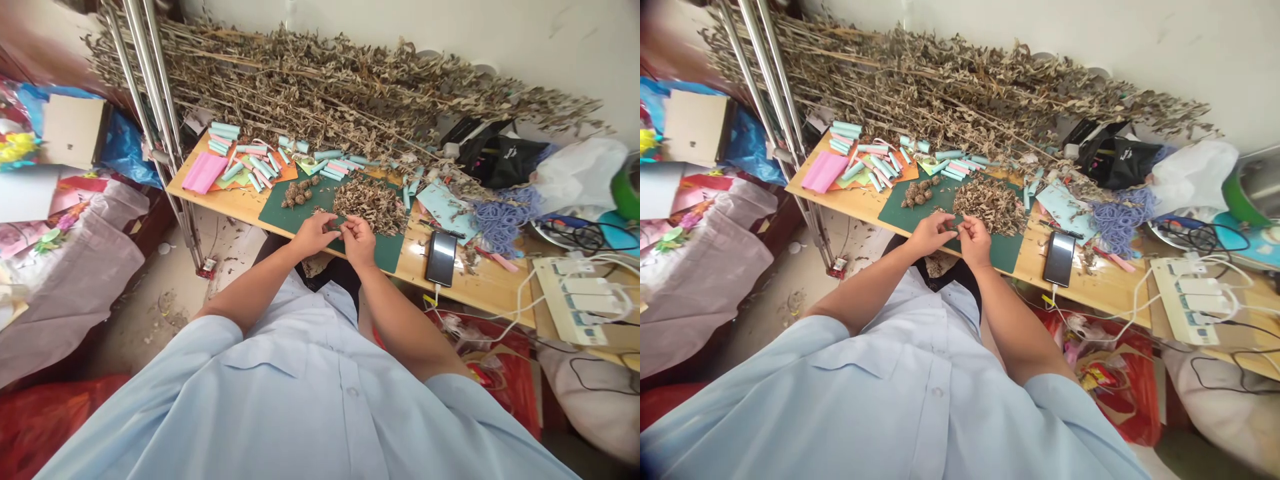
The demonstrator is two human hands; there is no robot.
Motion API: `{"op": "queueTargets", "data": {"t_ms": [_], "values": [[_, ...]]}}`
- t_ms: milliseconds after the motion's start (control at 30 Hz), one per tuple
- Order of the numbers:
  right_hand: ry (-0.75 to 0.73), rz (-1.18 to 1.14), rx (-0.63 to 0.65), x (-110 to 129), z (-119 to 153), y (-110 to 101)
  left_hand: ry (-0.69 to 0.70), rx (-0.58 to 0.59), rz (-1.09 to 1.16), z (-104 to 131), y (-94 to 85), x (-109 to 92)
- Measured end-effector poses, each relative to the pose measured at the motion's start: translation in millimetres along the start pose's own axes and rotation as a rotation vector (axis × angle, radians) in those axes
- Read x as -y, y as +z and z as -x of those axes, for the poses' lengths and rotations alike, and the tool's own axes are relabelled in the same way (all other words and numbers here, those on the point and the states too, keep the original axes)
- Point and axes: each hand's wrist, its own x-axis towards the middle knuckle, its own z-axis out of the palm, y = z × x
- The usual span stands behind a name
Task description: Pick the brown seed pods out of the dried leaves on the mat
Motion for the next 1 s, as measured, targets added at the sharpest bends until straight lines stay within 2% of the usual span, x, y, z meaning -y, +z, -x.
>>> {"op": "queueTargets", "data": {"t_ms": [233,467,1000], "values": [[-0.043,0.113,0.03,1.4,4.7,0.8,-0.076,0.043,-0.056,-1.0,3.1,-5.0],[-0.079,0.194,0.028,0.8,7.2,1.1,-0.032,0.039,-0.185,-1.7,5.1,-5.9],[-0.094,0.244,-0.019,0.6,8.0,1.8,-0.044,0.04,-0.2,-2.4,7.7,-4.4]]}}
